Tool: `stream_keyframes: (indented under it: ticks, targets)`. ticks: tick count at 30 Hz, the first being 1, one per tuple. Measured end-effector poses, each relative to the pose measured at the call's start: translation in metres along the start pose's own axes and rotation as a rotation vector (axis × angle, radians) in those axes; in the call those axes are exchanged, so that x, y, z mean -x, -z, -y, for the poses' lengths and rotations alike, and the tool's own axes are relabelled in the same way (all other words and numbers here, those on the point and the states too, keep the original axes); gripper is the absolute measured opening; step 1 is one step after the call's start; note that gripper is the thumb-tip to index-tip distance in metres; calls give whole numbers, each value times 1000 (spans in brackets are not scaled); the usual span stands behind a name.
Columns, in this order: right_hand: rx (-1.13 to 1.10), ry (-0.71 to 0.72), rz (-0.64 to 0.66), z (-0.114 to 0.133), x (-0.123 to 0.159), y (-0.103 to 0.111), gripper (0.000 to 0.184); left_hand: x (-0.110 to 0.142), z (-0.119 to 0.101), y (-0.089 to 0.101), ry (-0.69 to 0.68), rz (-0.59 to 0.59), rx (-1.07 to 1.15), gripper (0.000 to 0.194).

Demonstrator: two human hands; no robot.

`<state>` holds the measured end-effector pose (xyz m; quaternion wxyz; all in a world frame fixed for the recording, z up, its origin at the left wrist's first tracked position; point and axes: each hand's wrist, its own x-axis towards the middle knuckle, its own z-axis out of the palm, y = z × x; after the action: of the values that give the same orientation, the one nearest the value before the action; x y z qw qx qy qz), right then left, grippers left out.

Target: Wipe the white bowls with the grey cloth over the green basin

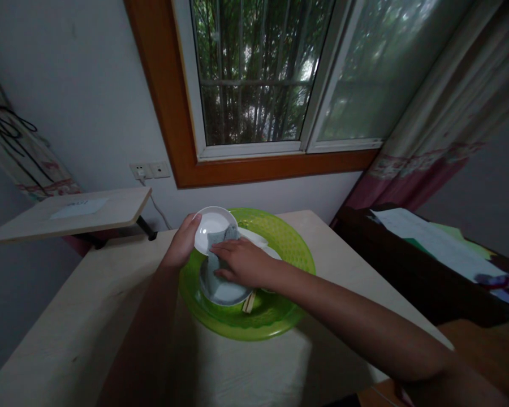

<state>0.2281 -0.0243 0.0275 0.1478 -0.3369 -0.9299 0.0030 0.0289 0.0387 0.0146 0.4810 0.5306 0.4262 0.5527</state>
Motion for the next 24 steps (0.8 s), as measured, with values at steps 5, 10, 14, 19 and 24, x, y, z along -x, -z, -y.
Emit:
stream_keyframes:
  ticks: [5,10,14,19,24]
  targets:
    - [-84,22,-1,-7,1,1,60,3,-3,2,-9,5,-97,47]
    - [249,-2,-4,-26,6,1,33,1,0,6,6,15,-143,49]
    - [376,-20,-5,-23,7,0,28,-3,9,7,51,23,-94,49]
    - [163,28,89,-7,0,9,29,-5,14,7,22,-6,-97,50]
    - [15,99,56,-2,-13,10,64,-3,11,5,20,-6,12,51]
